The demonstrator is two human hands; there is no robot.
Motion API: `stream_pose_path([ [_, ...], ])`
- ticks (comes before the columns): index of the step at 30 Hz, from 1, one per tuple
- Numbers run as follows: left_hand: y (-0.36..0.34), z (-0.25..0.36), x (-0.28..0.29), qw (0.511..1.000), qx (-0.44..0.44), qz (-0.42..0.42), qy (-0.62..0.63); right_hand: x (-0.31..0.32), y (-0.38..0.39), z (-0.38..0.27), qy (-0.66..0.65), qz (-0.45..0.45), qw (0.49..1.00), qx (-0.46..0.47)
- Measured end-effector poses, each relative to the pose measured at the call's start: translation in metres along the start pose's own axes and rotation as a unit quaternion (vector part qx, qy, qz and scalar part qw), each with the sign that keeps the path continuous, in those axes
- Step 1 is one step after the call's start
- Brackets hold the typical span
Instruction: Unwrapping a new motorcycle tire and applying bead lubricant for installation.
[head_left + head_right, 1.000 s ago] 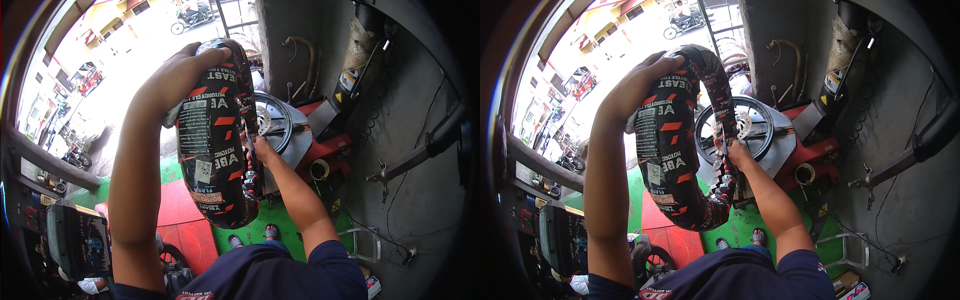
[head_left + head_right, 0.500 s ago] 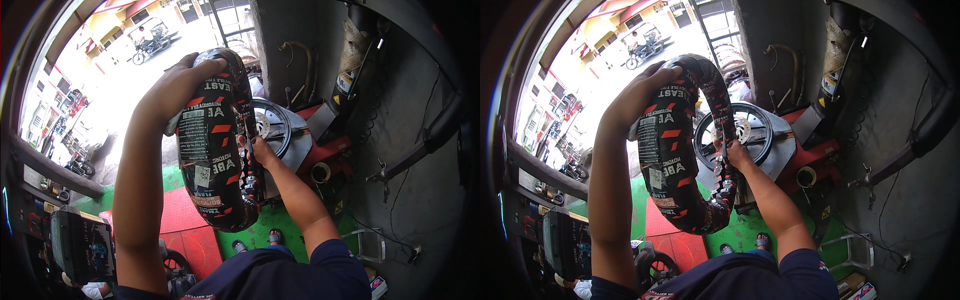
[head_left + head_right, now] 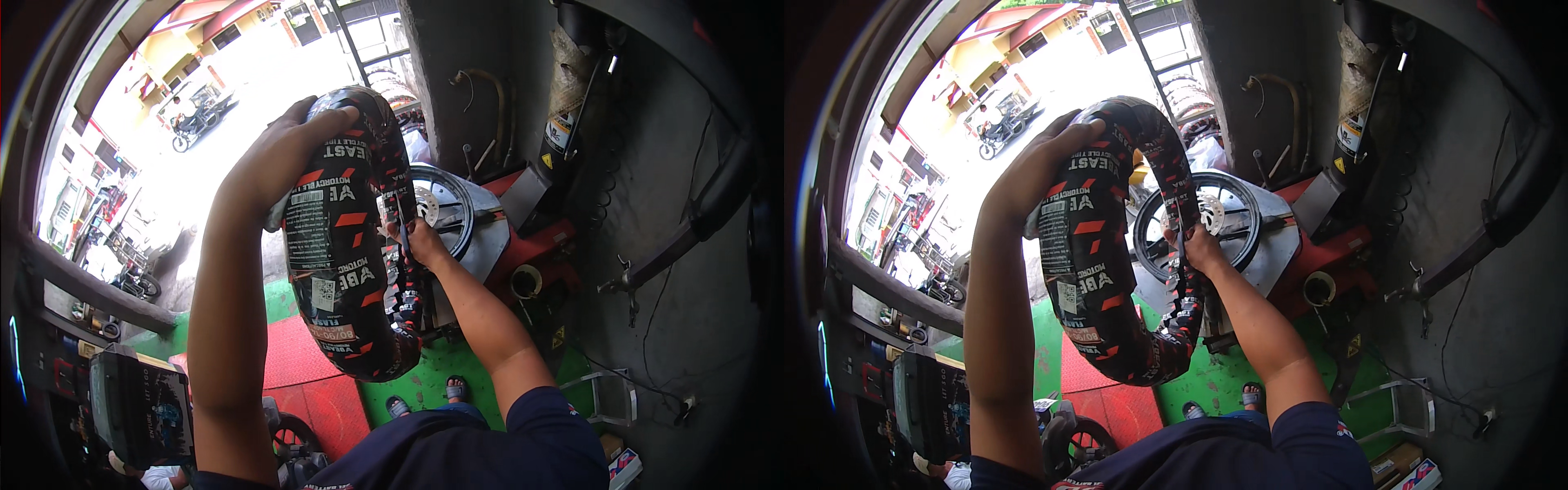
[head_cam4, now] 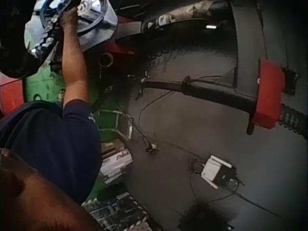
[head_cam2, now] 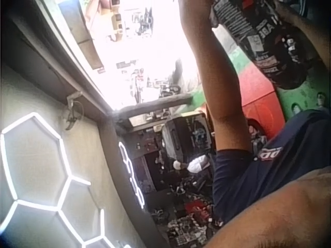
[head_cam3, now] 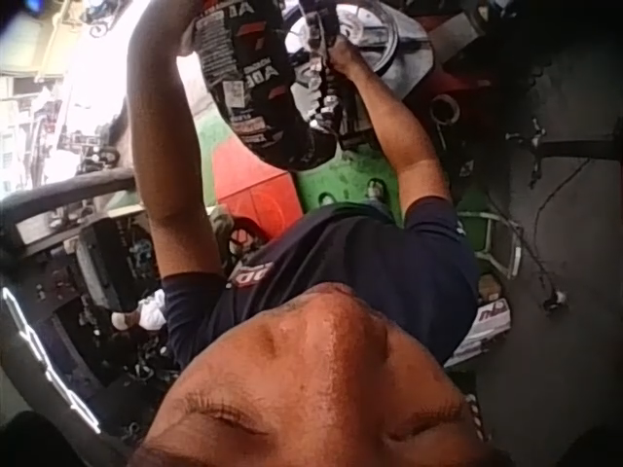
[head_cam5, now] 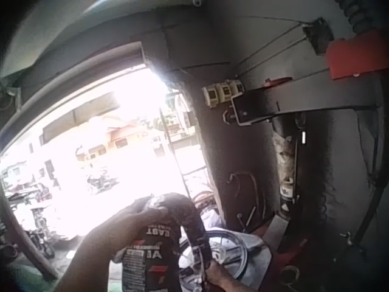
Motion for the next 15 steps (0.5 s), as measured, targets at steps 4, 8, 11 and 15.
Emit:
stream_pose_path([
  [4, 0.007, 0.0, -0.002, 0.997, 0.021, -0.053, 0.045, -0.007, -0.026, -0.03, -0.06, 0.028, 0.998, -0.005],
  [8, 0.008, 0.0, -0.002, 0.999, 0.025, -0.007, 0.028, 0.003, -0.016, -0.039, -0.031, -0.06, 0.998, -0.019],
  [11, 0.005, -0.002, 0.002, 0.999, 0.029, 0.001, 0.025, 0.006, 0.005, -0.023, 0.015, -0.049, 0.998, -0.037],
  [15, 0.0, -0.007, -0.001, 0.998, 0.03, -0.018, 0.059, 0.016, 0.006, -0.039, 0.027, -0.013, 1.0, 0.008],
])
Point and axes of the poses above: each hand's wrist, its own y-axis away from the middle knuckle, its own x-axis out of the back of the hand, z = x × y, the point moved 3 cm from there along -y, towards the middle knuckle, and after that the axes turned 7 degrees about -y, right-handed, at the moved point
